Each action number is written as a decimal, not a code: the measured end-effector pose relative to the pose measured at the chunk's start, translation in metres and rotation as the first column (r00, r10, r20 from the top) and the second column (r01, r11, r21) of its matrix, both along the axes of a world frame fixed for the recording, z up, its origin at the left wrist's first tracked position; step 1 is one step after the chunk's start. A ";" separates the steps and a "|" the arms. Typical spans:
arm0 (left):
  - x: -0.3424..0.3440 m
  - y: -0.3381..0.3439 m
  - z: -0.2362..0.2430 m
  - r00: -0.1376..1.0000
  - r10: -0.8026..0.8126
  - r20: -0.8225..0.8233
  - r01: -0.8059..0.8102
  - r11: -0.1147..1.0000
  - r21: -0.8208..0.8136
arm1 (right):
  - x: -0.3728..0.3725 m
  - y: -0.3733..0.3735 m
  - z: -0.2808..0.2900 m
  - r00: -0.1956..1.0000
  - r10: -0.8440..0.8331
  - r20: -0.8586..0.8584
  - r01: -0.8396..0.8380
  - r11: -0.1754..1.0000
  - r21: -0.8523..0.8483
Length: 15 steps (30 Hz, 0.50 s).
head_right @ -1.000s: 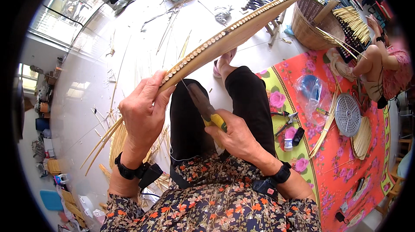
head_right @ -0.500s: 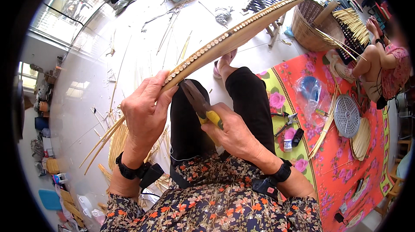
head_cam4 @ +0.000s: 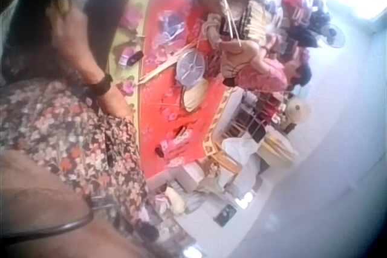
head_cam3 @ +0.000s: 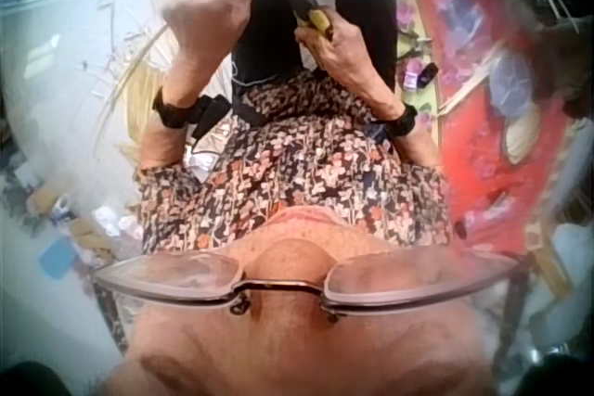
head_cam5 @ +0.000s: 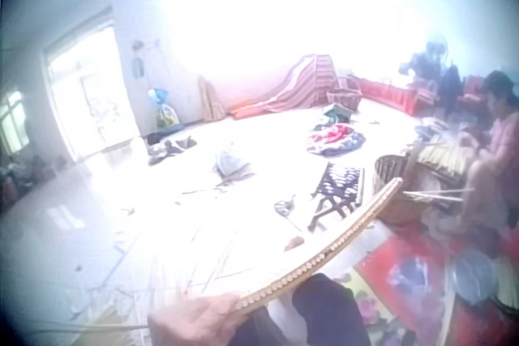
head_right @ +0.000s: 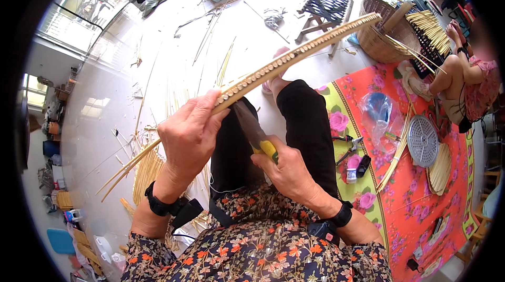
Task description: The person weaves thin bamboo strips into a rectangular mat, using pliers to secure the edges and a measuring tape to check dimensions. The person works on the mat while seated, manipulating the strips and tools with both hands.
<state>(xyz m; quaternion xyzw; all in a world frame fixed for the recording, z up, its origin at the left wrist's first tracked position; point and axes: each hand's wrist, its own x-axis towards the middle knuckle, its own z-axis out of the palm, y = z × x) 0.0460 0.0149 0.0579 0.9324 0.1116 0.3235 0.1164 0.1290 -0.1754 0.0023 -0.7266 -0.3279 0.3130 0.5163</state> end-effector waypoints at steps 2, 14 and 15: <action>-0.001 -0.007 -0.002 1.000 -0.016 -0.015 0.016 1.000 -0.004 | -0.007 -0.005 -0.008 0.999 -0.027 -0.027 0.027 1.000 0.015; -0.003 0.036 0.004 0.987 0.147 0.066 -0.150 0.988 0.030 | -0.045 -0.032 -0.067 0.990 0.052 -0.129 -0.046 0.998 0.051; -0.003 0.045 -0.002 0.984 0.127 0.124 -0.128 0.992 -0.003 | -0.039 -0.030 -0.060 0.987 0.080 -0.137 -0.075 0.996 0.042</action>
